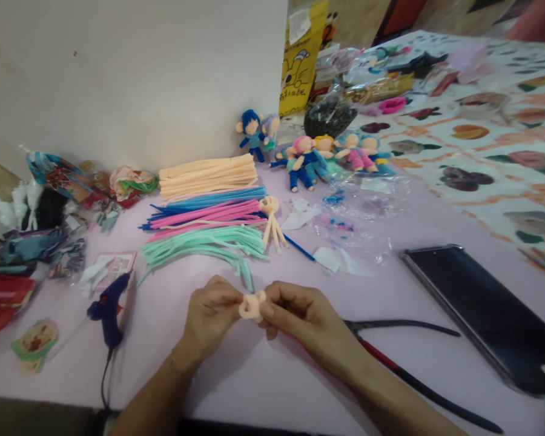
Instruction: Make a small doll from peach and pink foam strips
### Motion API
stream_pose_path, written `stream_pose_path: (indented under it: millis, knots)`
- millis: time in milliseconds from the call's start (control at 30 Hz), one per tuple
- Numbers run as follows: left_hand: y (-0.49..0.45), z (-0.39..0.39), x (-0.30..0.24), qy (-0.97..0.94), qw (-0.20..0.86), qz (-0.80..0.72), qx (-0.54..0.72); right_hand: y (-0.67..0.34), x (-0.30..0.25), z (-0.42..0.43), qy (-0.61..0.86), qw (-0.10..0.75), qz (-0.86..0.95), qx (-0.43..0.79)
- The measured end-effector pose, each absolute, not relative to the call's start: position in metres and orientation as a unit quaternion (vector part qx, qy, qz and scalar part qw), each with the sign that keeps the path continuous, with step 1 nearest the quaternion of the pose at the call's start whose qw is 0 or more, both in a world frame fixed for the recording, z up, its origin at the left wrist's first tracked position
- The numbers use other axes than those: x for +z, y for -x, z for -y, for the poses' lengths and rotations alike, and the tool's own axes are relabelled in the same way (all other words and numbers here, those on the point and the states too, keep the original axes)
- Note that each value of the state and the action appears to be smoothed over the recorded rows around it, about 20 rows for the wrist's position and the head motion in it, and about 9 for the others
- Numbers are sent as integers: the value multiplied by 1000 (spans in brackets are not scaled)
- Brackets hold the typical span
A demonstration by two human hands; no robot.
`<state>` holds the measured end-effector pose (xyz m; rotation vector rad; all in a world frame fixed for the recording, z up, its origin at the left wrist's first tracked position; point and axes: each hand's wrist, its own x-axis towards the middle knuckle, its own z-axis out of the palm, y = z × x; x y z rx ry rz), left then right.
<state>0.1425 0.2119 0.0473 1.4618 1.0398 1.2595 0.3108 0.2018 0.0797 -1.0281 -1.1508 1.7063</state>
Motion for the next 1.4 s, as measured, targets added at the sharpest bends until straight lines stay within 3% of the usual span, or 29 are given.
stream_pose_path:
  millis: [333,800,900,1100,1267,1400]
  knots:
    - [-142,-211,49,-564,506,-450,474,-313,83,-203,408,410,465,671]
    - [-142,-210,50,-631,450,-427,466,-308,83,-201,460,403,460,644]
    - [-142,-209,52,-595,488,-445,458,-310,85,-203,453,400,456,654]
    - [-140,-211,53,-440,681,-444,382,-321,84,-205,465,456,470,596]
    - [-139,-212,49,-387,721,-411,402,-322,81,-209,455,491,504,546]
    - [-139,-211,48,-362,744,-401,394,-320,80,-210,463,462,542,528]
